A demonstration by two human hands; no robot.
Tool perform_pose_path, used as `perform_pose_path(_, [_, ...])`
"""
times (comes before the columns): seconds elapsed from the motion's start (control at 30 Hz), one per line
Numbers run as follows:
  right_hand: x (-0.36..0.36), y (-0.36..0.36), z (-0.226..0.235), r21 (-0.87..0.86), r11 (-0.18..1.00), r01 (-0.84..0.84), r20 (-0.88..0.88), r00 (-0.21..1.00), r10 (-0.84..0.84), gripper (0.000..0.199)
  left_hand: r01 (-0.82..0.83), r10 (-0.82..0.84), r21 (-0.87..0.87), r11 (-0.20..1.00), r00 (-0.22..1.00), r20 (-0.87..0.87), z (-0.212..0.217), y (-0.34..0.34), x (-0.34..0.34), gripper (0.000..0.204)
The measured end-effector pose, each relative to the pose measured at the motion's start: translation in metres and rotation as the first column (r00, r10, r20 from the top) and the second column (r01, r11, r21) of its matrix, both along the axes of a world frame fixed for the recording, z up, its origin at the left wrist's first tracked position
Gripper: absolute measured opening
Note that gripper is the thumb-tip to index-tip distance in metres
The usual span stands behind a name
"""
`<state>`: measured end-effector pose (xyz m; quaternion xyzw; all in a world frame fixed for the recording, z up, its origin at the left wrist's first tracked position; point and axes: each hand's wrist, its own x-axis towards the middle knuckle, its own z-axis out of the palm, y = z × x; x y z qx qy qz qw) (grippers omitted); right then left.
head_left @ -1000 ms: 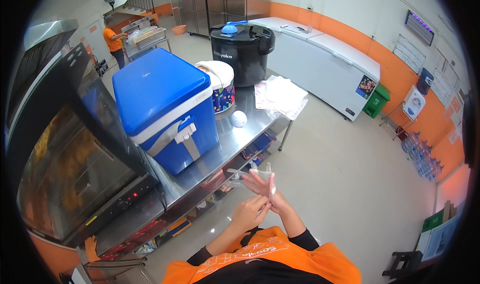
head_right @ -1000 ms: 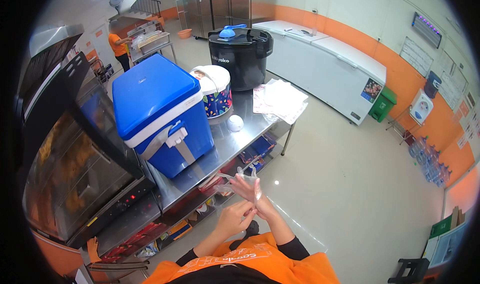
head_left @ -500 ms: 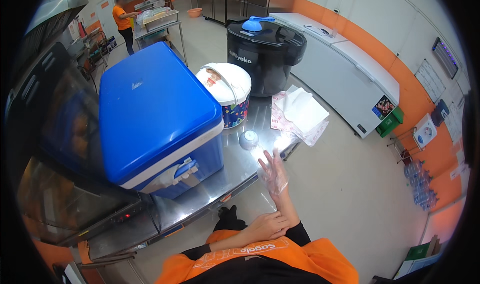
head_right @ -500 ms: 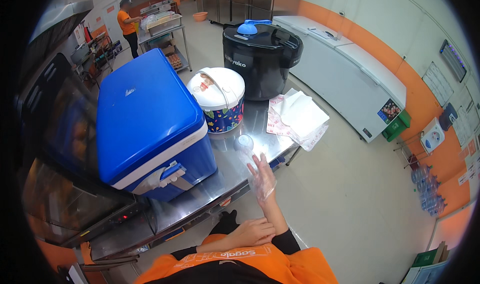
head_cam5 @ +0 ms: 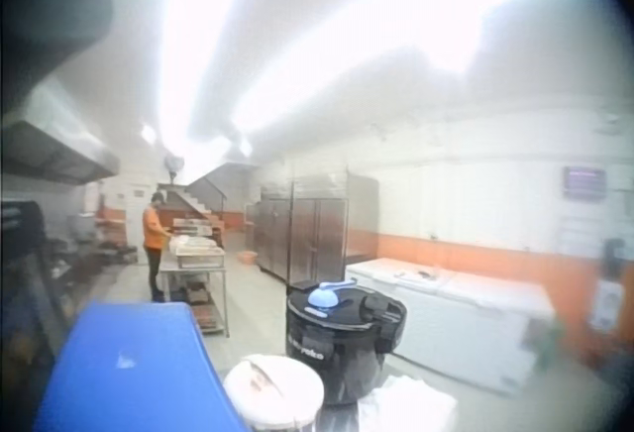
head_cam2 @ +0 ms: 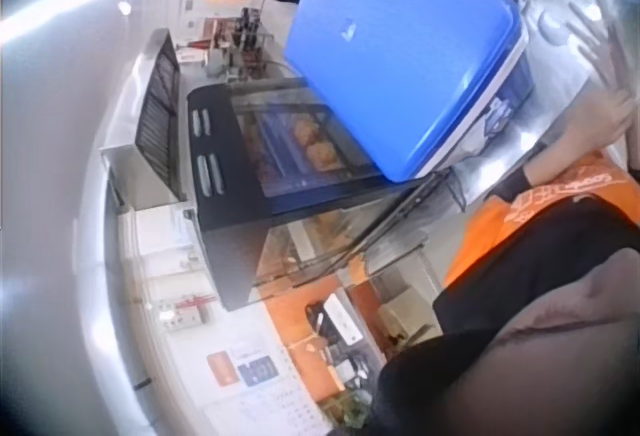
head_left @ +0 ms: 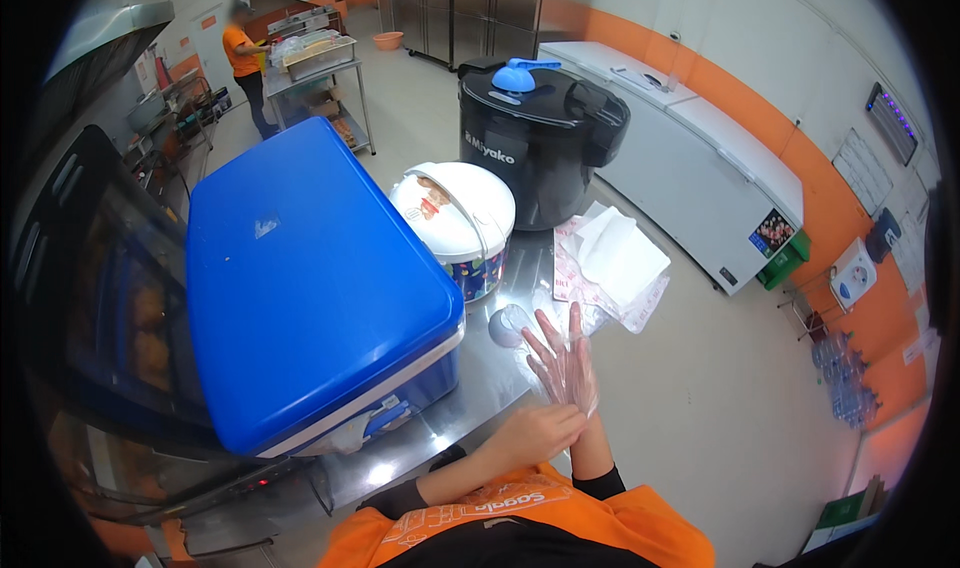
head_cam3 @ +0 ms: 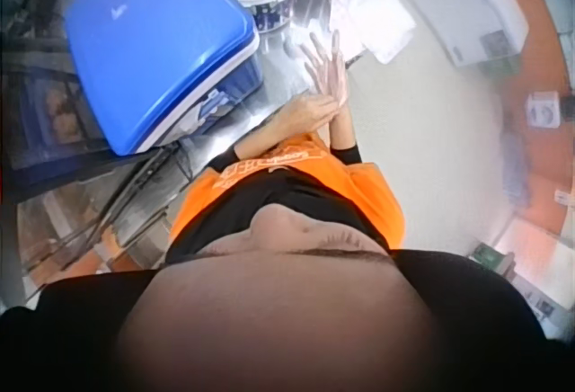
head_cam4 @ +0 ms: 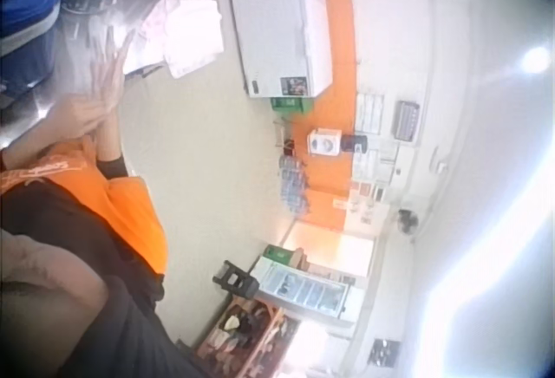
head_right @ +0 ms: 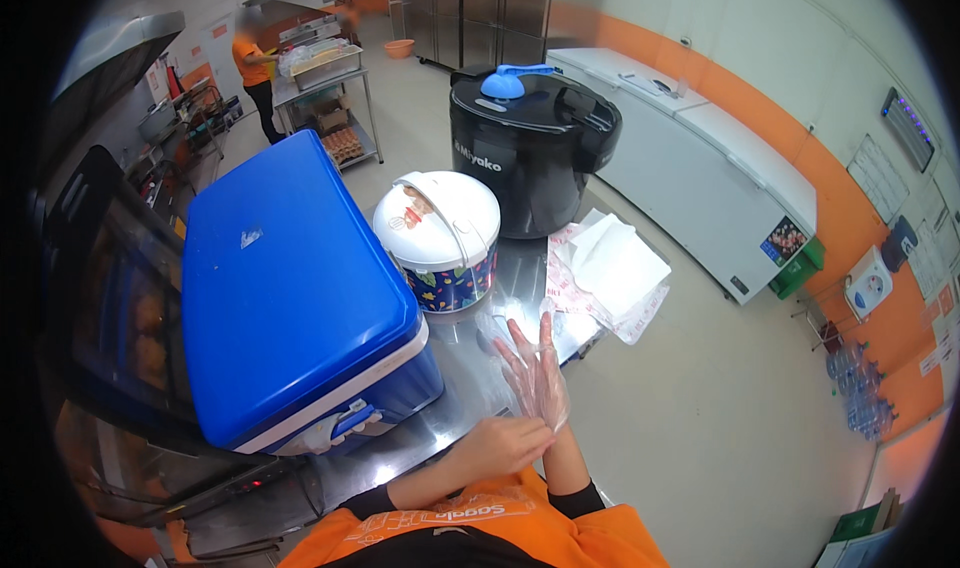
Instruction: The person retrieves a container from a refrigerator, seals it with a vacuum sealer, then assembles a bento box by adding rice, scrambled eggs, and fried chicken. They also add a green condiment and hand the completed box to a customer at the counter.
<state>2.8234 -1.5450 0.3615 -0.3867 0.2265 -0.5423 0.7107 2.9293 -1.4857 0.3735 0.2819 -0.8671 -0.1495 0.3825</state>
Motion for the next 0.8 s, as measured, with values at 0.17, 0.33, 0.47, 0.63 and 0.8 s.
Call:
perform_pose_path(0.17, [0.001,-0.037,0.011,0.102,0.988,0.112,-0.103,0.989,-0.102,0.074,-0.040,0.049,-0.079,0.996,0.992,0.116,0.011,-0.010,-0.004,0.010])
perform_pose_path(0.33, [0.031,-0.069,0.044,-0.104,0.992,-0.069,-0.218,0.975,0.045,0.086,-0.249,0.253,-0.060,0.967,0.964,0.080,0.043,-0.017,0.024,0.010])
perform_pose_path(0.47, [0.065,-0.099,0.071,-0.408,0.897,-0.167,-0.593,0.796,-0.122,0.062,-0.387,0.387,-0.089,0.918,0.922,-0.021,0.110,0.004,0.061,0.018])
perform_pose_path(0.63, [0.103,-0.123,0.106,-0.362,0.819,-0.445,-0.760,0.649,0.016,0.033,-0.774,0.809,-0.260,0.577,0.586,0.050,0.141,0.026,0.094,0.038])
perform_pose_path(0.8, [0.123,-0.169,0.073,-0.894,0.264,-0.362,-0.440,0.823,-0.360,0.027,-0.817,0.859,-0.266,0.512,0.475,0.194,0.139,0.021,0.110,0.052])
